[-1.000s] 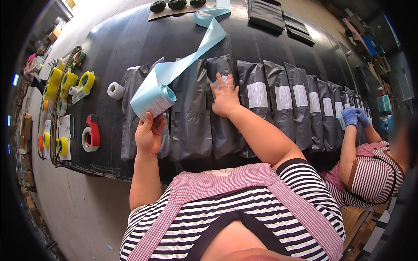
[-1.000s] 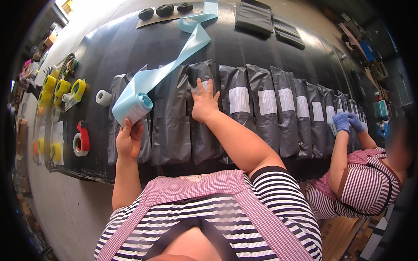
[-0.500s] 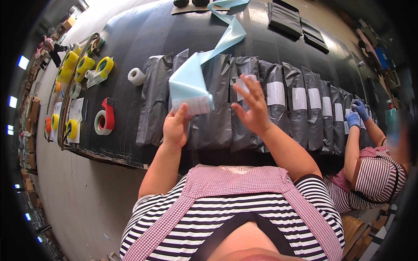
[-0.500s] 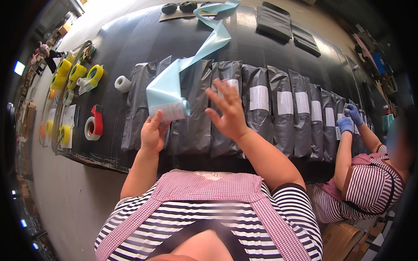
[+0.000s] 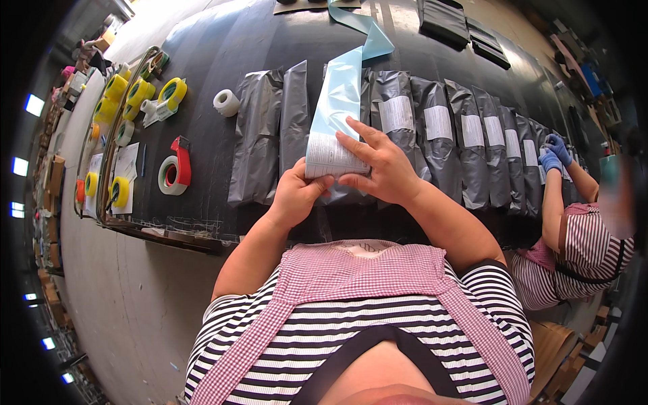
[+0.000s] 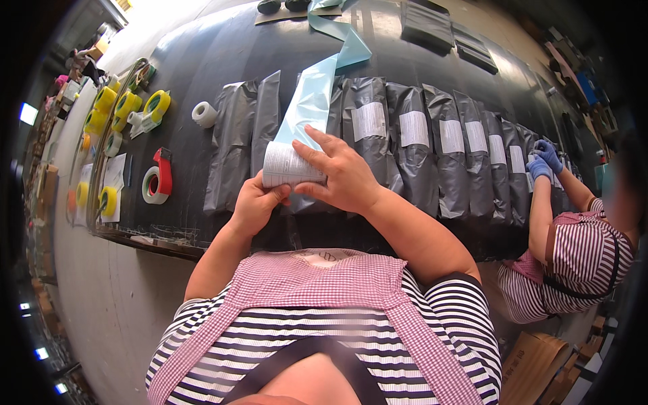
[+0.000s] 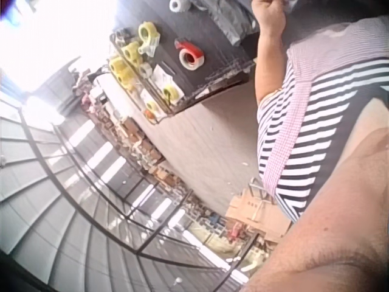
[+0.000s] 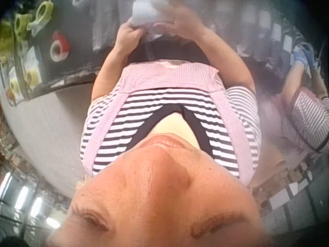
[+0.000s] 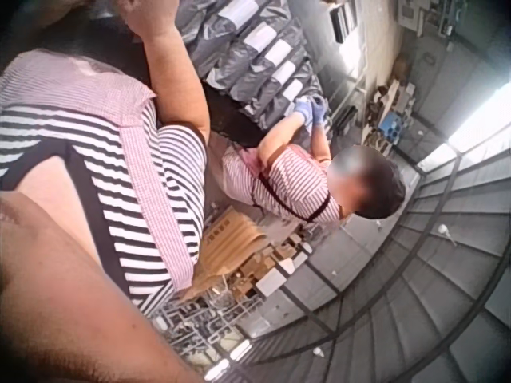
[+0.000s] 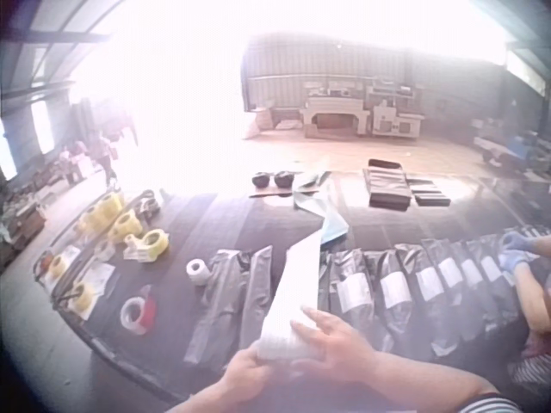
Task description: The person retrieves a roll of labels and applies them one by one to a row of black packages laid out on a table.
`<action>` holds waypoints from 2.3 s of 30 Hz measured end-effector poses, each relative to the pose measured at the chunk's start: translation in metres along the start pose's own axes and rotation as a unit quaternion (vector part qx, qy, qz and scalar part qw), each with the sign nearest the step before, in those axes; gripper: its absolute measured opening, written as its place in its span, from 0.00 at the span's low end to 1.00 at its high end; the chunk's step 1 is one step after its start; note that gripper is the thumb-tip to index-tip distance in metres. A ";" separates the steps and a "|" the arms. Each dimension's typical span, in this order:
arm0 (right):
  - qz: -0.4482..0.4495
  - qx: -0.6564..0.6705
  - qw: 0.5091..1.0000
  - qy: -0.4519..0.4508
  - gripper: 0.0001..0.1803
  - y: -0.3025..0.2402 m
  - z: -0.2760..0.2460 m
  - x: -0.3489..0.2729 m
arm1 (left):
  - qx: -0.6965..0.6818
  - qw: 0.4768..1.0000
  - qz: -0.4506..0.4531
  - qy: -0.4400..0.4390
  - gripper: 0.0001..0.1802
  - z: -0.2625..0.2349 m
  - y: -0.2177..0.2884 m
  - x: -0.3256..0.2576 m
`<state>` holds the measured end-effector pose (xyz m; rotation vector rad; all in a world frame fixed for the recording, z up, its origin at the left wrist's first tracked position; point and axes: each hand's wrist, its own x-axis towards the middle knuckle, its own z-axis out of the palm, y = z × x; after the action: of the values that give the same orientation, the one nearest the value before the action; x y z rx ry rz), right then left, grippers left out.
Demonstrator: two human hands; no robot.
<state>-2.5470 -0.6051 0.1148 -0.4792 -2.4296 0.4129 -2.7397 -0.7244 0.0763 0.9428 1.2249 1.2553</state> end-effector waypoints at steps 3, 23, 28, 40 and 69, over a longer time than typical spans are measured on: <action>-0.070 -0.033 0.997 0.020 0.32 -0.013 0.008 -0.001 | -0.031 0.999 0.000 0.024 0.11 -0.006 0.000 -0.011; 0.369 0.601 0.709 0.003 0.16 0.088 -0.025 0.075 | 0.075 0.990 -0.082 0.085 0.11 -0.054 -0.021 0.009; 0.154 0.385 0.890 0.189 0.14 0.123 0.008 0.068 | -0.175 0.950 -0.011 0.257 0.15 -0.080 -0.030 0.016; 0.014 0.001 0.999 0.036 0.16 0.147 0.091 0.016 | -0.250 0.898 0.095 0.348 0.19 -0.095 -0.024 0.014; -0.032 0.085 0.991 0.099 0.24 -0.021 0.079 0.036 | -0.183 0.965 0.082 0.168 0.19 -0.100 -0.026 0.003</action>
<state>-2.6277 -0.6217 0.0819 -0.3504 -2.1908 0.5139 -2.8336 -0.7363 0.0354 0.5815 1.1295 1.7579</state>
